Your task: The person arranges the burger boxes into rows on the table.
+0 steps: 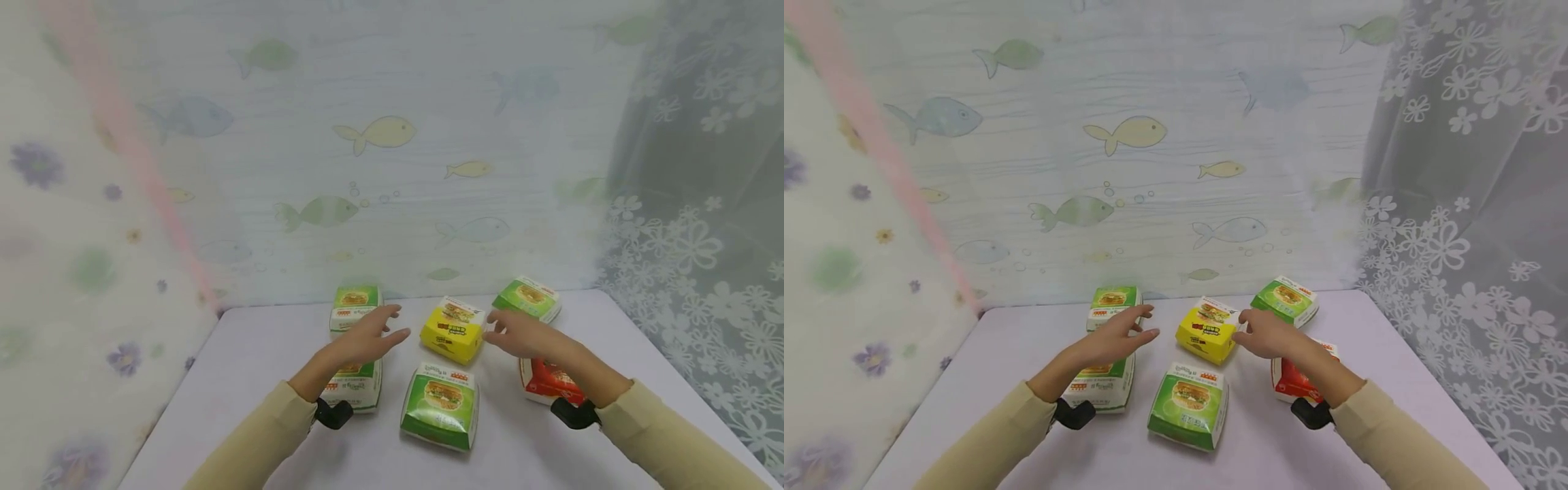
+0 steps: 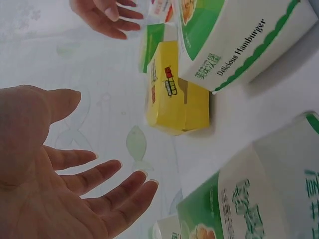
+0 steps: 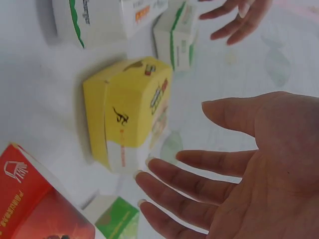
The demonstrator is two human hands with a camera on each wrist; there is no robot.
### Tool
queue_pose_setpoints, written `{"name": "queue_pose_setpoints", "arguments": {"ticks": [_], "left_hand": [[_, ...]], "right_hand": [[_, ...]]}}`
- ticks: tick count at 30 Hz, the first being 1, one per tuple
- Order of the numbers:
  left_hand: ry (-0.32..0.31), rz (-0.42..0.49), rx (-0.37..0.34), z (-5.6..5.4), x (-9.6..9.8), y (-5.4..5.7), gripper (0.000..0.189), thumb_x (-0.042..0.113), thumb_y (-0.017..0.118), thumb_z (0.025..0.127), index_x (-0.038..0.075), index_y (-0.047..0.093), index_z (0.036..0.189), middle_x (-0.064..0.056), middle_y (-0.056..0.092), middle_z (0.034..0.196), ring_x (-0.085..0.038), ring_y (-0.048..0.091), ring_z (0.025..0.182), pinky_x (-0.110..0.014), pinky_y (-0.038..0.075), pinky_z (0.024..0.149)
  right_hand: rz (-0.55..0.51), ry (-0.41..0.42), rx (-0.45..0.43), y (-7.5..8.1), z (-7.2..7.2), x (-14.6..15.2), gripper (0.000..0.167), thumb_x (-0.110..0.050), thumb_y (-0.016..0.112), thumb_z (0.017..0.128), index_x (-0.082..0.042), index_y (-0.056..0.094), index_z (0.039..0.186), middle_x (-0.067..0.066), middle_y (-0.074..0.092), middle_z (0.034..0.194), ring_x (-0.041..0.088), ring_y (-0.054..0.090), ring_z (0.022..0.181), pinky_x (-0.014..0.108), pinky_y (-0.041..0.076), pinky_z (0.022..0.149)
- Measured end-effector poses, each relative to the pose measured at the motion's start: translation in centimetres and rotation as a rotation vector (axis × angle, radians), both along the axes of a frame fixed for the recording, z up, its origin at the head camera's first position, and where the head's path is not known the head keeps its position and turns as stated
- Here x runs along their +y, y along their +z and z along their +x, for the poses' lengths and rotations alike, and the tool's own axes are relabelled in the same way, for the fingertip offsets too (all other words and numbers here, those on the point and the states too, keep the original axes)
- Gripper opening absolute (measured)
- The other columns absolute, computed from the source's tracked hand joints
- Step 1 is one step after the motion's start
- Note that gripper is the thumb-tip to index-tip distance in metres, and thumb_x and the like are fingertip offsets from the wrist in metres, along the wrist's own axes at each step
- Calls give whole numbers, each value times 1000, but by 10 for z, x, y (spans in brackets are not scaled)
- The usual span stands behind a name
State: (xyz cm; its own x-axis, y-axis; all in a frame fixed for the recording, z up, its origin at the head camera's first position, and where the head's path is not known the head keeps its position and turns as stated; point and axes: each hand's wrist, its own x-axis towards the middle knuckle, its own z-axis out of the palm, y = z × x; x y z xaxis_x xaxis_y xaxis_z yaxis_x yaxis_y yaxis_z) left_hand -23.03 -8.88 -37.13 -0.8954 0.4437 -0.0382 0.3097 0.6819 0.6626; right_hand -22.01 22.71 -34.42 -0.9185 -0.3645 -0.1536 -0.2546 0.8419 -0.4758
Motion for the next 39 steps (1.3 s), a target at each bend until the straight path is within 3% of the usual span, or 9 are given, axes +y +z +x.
{"name": "queue_pose_setpoints", "arguments": {"ticks": [6, 12, 22, 30, 39], "left_hand": [[26, 27, -61, -14, 12, 2, 65, 45, 56, 105, 10, 39, 157, -12, 50, 152, -33, 54, 131, -51, 51, 101], [77, 44, -129, -25, 20, 1, 64, 47, 56, 104, 13, 41, 156, -9, 50, 152, -34, 50, 136, -52, 48, 105], [53, 41, -182, -43, 37, -3, 66, 50, 55, 104, 15, 39, 157, -9, 46, 156, -35, 42, 144, -56, 41, 112], [73, 139, -288, -59, 48, -13, 69, 45, 57, 104, 10, 33, 159, -15, 37, 161, -36, 34, 148, -57, 38, 113], [175, 126, -282, -76, 57, -34, 74, 42, 59, 103, 7, 30, 160, -21, 24, 166, -38, 27, 151, -59, 32, 117]], "right_hand": [[11, -31, 47, -1, -24, 4, 47, -23, 60, 103, 11, 57, 134, 29, 66, 121, 40, 66, 108, 48, 59, 85], [14, -17, 86, -5, -45, 7, 46, -22, 56, 104, 14, 55, 133, 32, 64, 122, 45, 63, 112, 51, 58, 88], [1, -57, 40, -8, -67, -1, 49, -22, 55, 104, 15, 52, 136, 34, 60, 128, 46, 60, 116, 52, 56, 93], [-15, -86, -28, -21, -84, -10, 52, -22, 55, 104, 17, 48, 138, 36, 56, 133, 48, 56, 122, 54, 52, 99], [14, -53, -17, -40, -107, -17, 51, -24, 51, 106, 16, 50, 137, 35, 56, 135, 49, 54, 126, 56, 48, 103]]}}
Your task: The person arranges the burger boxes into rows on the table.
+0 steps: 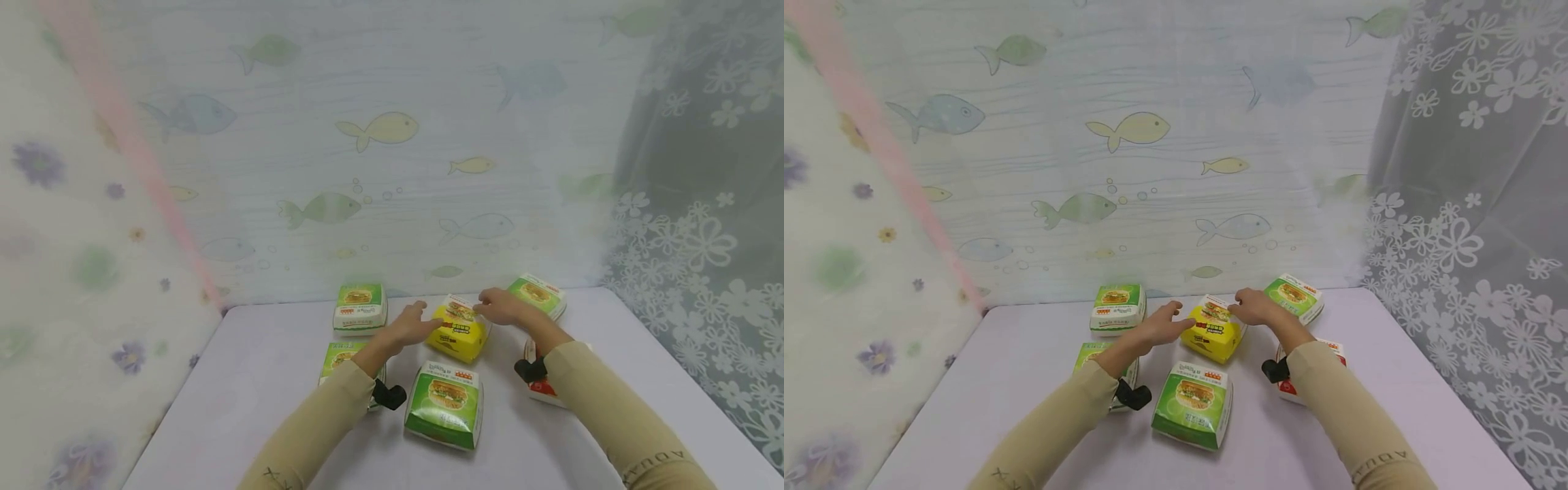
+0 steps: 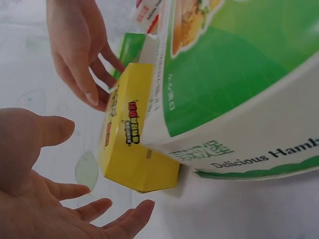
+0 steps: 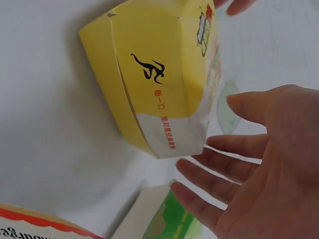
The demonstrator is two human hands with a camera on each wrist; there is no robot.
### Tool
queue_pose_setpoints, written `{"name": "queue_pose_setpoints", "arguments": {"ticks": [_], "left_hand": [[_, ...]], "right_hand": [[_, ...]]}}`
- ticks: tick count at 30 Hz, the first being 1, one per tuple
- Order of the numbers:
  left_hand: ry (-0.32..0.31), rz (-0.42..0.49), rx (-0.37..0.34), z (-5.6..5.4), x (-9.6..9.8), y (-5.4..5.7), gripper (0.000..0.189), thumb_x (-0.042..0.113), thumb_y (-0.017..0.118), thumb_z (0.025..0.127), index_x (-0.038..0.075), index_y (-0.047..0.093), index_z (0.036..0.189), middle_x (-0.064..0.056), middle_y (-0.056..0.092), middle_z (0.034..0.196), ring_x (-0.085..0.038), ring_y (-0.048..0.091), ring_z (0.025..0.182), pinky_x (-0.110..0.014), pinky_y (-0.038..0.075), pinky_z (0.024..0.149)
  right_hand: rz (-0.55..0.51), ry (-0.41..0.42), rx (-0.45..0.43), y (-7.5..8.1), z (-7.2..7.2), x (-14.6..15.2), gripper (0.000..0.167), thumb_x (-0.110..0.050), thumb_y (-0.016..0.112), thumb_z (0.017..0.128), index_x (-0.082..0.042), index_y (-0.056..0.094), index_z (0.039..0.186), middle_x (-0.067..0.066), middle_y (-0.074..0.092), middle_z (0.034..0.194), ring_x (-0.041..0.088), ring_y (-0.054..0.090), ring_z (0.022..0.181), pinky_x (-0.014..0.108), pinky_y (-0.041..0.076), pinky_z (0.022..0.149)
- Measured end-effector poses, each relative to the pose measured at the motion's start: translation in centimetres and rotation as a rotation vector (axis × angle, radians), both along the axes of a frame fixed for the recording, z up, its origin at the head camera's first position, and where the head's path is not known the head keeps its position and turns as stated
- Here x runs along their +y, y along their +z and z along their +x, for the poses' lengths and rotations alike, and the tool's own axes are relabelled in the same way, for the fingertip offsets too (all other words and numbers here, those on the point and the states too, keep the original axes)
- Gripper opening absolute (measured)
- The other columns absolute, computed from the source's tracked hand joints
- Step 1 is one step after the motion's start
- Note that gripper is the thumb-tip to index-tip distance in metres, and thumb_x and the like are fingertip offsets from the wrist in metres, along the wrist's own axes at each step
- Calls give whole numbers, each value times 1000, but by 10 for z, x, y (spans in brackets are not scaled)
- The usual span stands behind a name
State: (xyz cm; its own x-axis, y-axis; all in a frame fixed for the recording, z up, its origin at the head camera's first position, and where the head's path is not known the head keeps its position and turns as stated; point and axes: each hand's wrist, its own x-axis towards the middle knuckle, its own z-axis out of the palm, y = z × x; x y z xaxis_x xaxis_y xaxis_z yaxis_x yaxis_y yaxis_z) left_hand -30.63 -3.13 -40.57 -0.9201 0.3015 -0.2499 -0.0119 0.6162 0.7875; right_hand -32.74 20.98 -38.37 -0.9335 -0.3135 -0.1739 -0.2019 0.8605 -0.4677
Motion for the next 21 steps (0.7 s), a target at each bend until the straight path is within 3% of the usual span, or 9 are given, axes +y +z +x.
{"name": "queue_pose_setpoints", "arguments": {"ticks": [11, 16, 18, 21], "left_hand": [[3, -23, -27, -5, 15, -9, 72, 33, 61, 103, 3, 29, 160, -20, 30, 164, -36, 29, 151, -55, 33, 118], [-1, 24, -40, -4, 18, -8, 65, 21, 63, 101, 2, 34, 156, -21, 45, 152, -31, 53, 126, -47, 52, 99], [-3, 44, -49, -4, 19, -7, 63, 18, 63, 101, 1, 36, 155, -20, 50, 147, -27, 57, 114, -44, 55, 91], [-6, 49, -57, -4, 19, -6, 61, 17, 63, 101, 1, 37, 154, -19, 52, 143, -25, 57, 107, -43, 56, 89]], "right_hand": [[-31, -26, -30, -9, -2, -7, 53, -28, 52, 106, 13, 50, 140, 34, 53, 140, 49, 50, 131, 58, 46, 106], [-37, -16, -40, -9, -3, -10, 50, -28, 53, 106, 12, 54, 136, 30, 59, 133, 41, 58, 119, 54, 50, 100], [-34, -12, -43, -9, -4, -10, 47, -28, 53, 106, 11, 57, 132, 27, 62, 126, 35, 61, 108, 51, 53, 95], [-30, -19, -65, -10, -6, -11, 45, -28, 53, 106, 10, 59, 130, 23, 64, 122, 30, 59, 99, 48, 53, 92]]}}
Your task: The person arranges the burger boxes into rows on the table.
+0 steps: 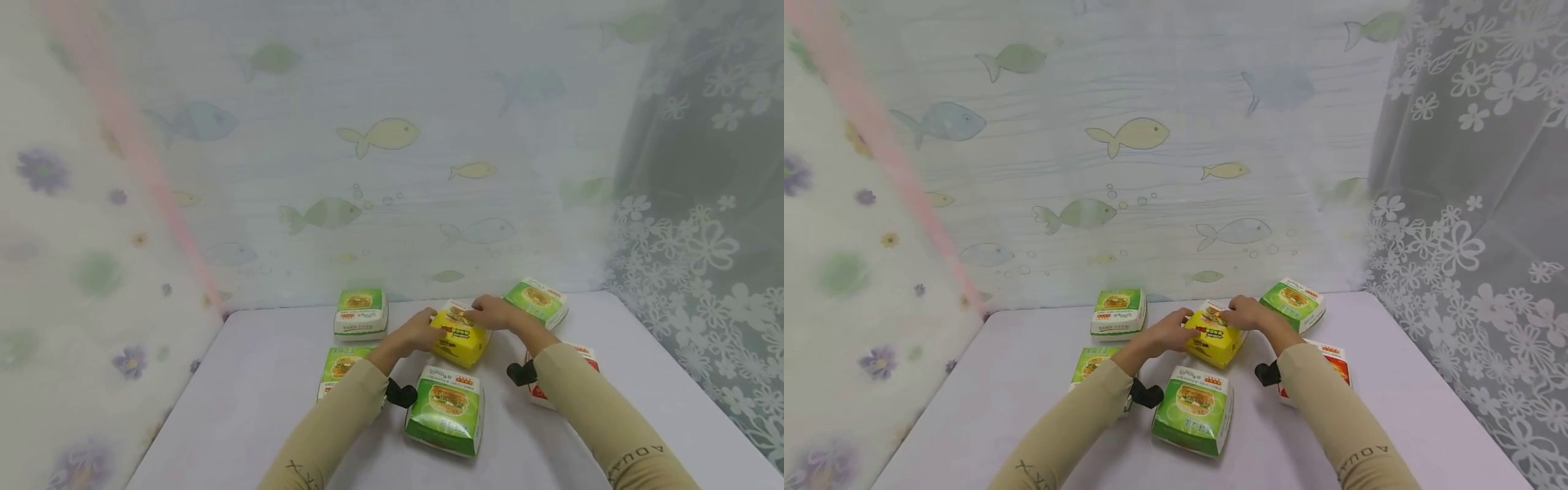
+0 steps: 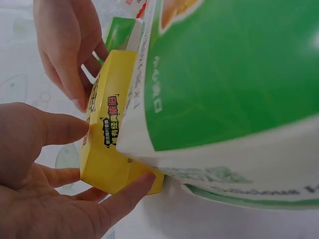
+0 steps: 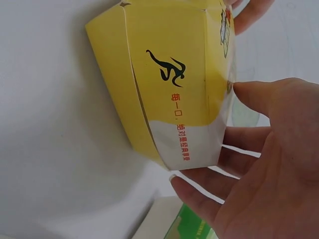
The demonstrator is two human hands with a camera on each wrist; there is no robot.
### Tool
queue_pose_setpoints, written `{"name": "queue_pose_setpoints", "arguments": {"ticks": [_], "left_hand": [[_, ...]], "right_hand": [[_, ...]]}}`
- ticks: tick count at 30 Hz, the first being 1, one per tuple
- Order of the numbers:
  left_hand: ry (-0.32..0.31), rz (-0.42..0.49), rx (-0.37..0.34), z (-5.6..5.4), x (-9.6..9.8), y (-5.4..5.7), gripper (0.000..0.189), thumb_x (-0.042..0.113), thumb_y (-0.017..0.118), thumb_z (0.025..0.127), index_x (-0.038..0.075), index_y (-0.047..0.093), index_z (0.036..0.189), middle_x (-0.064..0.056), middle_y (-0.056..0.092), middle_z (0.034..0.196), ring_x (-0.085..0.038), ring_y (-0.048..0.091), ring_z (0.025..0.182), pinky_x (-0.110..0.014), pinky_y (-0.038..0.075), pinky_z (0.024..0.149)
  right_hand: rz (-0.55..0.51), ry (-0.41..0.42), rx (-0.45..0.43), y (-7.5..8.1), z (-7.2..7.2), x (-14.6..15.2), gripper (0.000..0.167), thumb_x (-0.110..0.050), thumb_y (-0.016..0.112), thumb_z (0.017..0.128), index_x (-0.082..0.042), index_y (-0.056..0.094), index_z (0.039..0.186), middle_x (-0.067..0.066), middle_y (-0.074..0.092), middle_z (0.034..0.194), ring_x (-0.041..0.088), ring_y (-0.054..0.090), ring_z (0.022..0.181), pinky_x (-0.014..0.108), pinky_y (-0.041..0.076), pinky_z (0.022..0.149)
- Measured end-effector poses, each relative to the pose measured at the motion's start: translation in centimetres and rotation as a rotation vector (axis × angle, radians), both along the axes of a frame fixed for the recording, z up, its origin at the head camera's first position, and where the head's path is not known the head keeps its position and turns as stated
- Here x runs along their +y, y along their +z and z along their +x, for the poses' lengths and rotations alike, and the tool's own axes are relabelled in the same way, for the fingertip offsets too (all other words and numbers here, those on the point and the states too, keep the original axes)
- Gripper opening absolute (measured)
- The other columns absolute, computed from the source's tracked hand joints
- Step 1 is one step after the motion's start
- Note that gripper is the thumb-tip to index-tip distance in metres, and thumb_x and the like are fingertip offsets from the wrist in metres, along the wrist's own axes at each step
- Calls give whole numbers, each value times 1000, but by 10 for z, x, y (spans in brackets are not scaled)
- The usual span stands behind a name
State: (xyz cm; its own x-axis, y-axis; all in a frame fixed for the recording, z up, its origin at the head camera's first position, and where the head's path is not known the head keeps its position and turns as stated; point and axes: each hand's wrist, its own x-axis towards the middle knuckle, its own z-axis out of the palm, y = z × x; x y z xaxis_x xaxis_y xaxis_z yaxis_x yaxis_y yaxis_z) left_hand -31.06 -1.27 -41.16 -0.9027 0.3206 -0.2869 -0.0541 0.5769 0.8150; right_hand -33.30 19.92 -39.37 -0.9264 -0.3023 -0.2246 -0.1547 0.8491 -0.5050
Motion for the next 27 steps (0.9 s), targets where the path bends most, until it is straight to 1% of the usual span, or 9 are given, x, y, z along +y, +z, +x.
{"name": "queue_pose_setpoints", "arguments": {"ticks": [3, 7, 11, 15, 18, 20, 22, 25, 27], "left_hand": [[-1, -1, -9, -1, -1, 0, 60, 16, 62, 101, 2, 37, 154, -19, 51, 144, -25, 58, 106, -45, 56, 90], [-10, -4, -17, -4, -2, -1, 59, 16, 61, 102, 3, 37, 154, -20, 49, 148, -25, 58, 108, -41, 56, 87], [-29, -9, 6, -10, -4, -2, 56, 17, 59, 102, 2, 41, 153, -21, 46, 152, -26, 58, 113, -39, 56, 86], [-30, -10, 32, -19, -6, -2, 50, 18, 57, 102, 2, 48, 148, -20, 47, 152, -27, 58, 118, -42, 56, 91], [-21, -17, 33, -23, -8, -2, 50, 18, 58, 101, 3, 49, 148, -19, 48, 152, -27, 57, 121, -44, 55, 95], [-12, -22, 30, -23, -9, -2, 54, 20, 59, 101, 4, 45, 152, -18, 45, 154, -28, 56, 124, -46, 54, 97], [1, -26, 18, -21, -10, -1, 60, 22, 60, 102, 5, 38, 156, -19, 40, 158, -31, 53, 129, -48, 53, 100], [32, -55, -31, -15, -10, 0, 73, 28, 59, 104, 3, 22, 162, -21, 31, 163, -34, 49, 136, -49, 53, 101], [52, -77, -73, -12, -10, 1, 80, 32, 58, 105, 2, 12, 163, -23, 31, 162, -35, 51, 134, -47, 55, 98]], "right_hand": [[-3, -13, -28, 0, -1, -1, 47, -29, 52, 106, 11, 58, 132, 25, 63, 125, 30, 59, 101, 49, 53, 95], [-3, -32, -52, 0, -1, -1, 51, -31, 52, 107, 11, 56, 134, 28, 60, 131, 32, 59, 106, 51, 51, 100], [29, -35, -42, 2, 2, -2, 50, -32, 52, 106, 12, 58, 129, 27, 63, 124, 32, 60, 104, 51, 52, 97], [62, -30, -11, 0, 6, -1, 49, -33, 52, 106, 12, 61, 121, 26, 66, 114, 33, 63, 101, 49, 54, 91], [56, -29, 4, -2, 8, -2, 50, -35, 51, 107, 13, 61, 120, 25, 67, 111, 33, 64, 99, 47, 55, 87], [47, -30, 12, -4, 9, -1, 51, -34, 49, 108, 14, 60, 120, 26, 66, 110, 34, 63, 98, 47, 55, 85], [47, -47, 19, -4, 9, 0, 52, -34, 46, 108, 14, 60, 122, 25, 66, 111, 33, 63, 98, 47, 55, 85], [51, -62, 32, -4, 9, 4, 53, -34, 43, 109, 15, 59, 123, 25, 66, 110, 32, 62, 96, 46, 54, 84], [53, -66, 33, -4, 10, 6, 52, -33, 43, 109, 15, 60, 122, 24, 66, 108, 31, 61, 94, 45, 54, 82]]}}
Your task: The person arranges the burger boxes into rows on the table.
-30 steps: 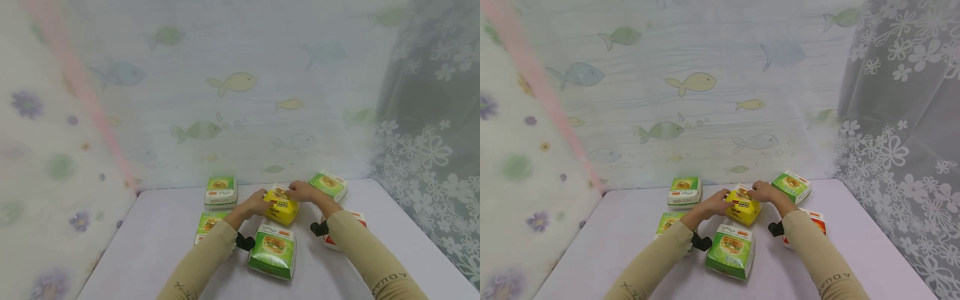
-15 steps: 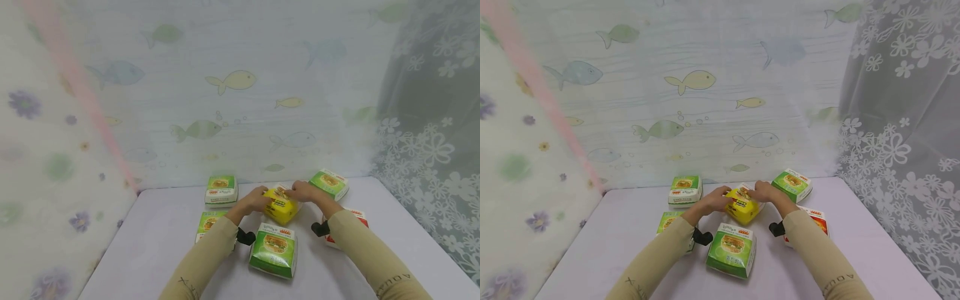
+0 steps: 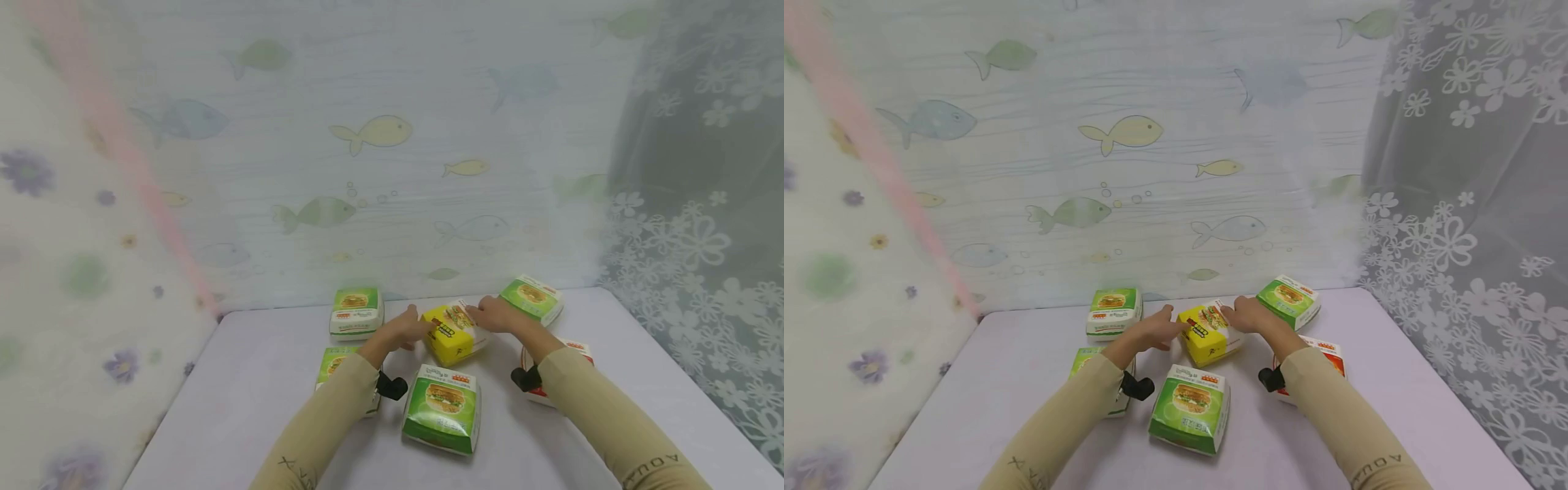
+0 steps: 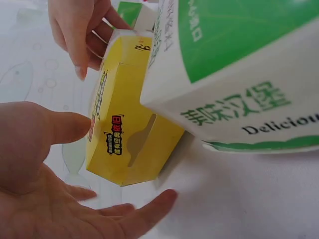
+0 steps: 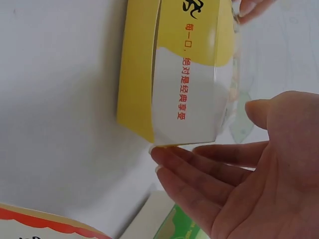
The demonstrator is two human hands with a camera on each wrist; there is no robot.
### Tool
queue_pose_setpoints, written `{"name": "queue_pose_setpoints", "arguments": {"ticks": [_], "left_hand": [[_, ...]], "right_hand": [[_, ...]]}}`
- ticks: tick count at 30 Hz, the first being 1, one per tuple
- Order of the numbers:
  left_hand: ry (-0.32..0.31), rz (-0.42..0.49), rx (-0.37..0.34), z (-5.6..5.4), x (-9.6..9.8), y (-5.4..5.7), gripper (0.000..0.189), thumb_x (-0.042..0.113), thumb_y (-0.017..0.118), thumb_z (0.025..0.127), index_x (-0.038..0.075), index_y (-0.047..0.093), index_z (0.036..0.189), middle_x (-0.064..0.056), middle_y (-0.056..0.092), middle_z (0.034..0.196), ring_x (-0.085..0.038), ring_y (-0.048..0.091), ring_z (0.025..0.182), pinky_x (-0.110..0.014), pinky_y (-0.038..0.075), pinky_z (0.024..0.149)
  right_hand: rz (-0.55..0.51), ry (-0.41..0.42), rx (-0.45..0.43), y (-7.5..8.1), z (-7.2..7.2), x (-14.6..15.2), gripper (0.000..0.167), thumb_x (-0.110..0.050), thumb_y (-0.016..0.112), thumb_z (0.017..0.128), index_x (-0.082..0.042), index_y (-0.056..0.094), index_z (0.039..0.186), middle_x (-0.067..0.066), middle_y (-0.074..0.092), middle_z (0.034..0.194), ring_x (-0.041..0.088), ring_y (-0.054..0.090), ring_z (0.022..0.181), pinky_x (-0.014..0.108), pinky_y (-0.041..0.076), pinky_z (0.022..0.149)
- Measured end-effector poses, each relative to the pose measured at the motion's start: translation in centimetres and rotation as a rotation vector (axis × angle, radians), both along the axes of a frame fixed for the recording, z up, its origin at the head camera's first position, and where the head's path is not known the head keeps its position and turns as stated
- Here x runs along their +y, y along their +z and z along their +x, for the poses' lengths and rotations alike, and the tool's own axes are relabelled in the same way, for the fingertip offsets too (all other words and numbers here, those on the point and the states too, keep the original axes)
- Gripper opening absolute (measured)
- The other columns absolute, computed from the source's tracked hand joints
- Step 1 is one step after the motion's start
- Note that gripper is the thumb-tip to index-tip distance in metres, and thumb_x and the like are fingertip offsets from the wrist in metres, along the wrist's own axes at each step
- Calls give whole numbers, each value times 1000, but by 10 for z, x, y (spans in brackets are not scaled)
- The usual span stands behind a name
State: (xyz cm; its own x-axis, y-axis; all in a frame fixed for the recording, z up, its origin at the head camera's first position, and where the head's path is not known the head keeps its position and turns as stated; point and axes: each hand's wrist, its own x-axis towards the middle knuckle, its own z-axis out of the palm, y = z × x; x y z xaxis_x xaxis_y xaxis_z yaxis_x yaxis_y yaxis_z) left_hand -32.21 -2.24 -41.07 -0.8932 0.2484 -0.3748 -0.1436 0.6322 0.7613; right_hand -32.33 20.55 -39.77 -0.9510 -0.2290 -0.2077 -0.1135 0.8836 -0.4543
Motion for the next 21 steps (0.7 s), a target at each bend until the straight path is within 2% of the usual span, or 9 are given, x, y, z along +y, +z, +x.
{"name": "queue_pose_setpoints", "arguments": {"ticks": [3, 6, 10, 12, 15, 19, 21], "left_hand": [[12, 0, -51, 4, 1, 0, 84, 33, 57, 105, -2, 8, 162, -25, 38, 155, -35, 59, 122, -43, 59, 89], [-18, 36, -54, 4, 2, 0, 73, 28, 58, 105, -5, 21, 158, -23, 51, 139, -34, 64, 110, -42, 61, 84], [-45, 51, -11, 0, 2, 0, 56, 22, 56, 104, -4, 37, 150, -19, 58, 123, -31, 64, 103, -45, 60, 86], [-42, 50, 7, -2, 1, 0, 55, 21, 54, 104, -3, 38, 151, -19, 58, 126, -30, 63, 105, -47, 59, 88], [-42, 43, 18, -5, -3, 0, 60, 24, 53, 105, -1, 33, 156, -21, 53, 140, -32, 60, 116, -48, 58, 92], [-79, 7, 36, -4, -10, 0, 69, 31, 53, 106, -2, 24, 160, -22, 34, 161, -36, 48, 137, -47, 57, 94], [-103, -12, 35, -1, -14, 1, 75, 33, 54, 106, -3, 19, 161, -22, 23, 166, -36, 41, 143, -47, 56, 95]], "right_hand": [[0, 3, -15, 0, 2, 2, 51, -32, 45, 109, 14, 59, 123, 21, 66, 105, 29, 60, 92, 43, 54, 81], [-3, 1, -34, 0, 5, 2, 47, -31, 47, 108, 11, 63, 118, 16, 67, 96, 26, 61, 86, 39, 53, 77], [-39, 22, -61, 1, 7, -2, 40, -29, 47, 108, 5, 65, 97, 14, 67, 82, 22, 60, 73, 33, 50, 66], [-59, 27, -85, 1, 8, -5, 39, -29, 47, 109, 3, 63, 94, 14, 68, 81, 22, 61, 72, 31, 51, 64], [-69, 19, -118, 2, 7, -6, 37, -30, 46, 109, 1, 62, 97, 14, 68, 83, 24, 64, 75, 32, 53, 66], [-41, 18, -100, 5, 6, -5, 39, -30, 45, 109, 4, 61, 99, 16, 68, 85, 29, 69, 79, 35, 56, 69], [-25, 22, -85, 6, 5, -4, 43, -30, 45, 110, 10, 61, 109, 17, 67, 88, 29, 69, 80, 37, 57, 70]]}}
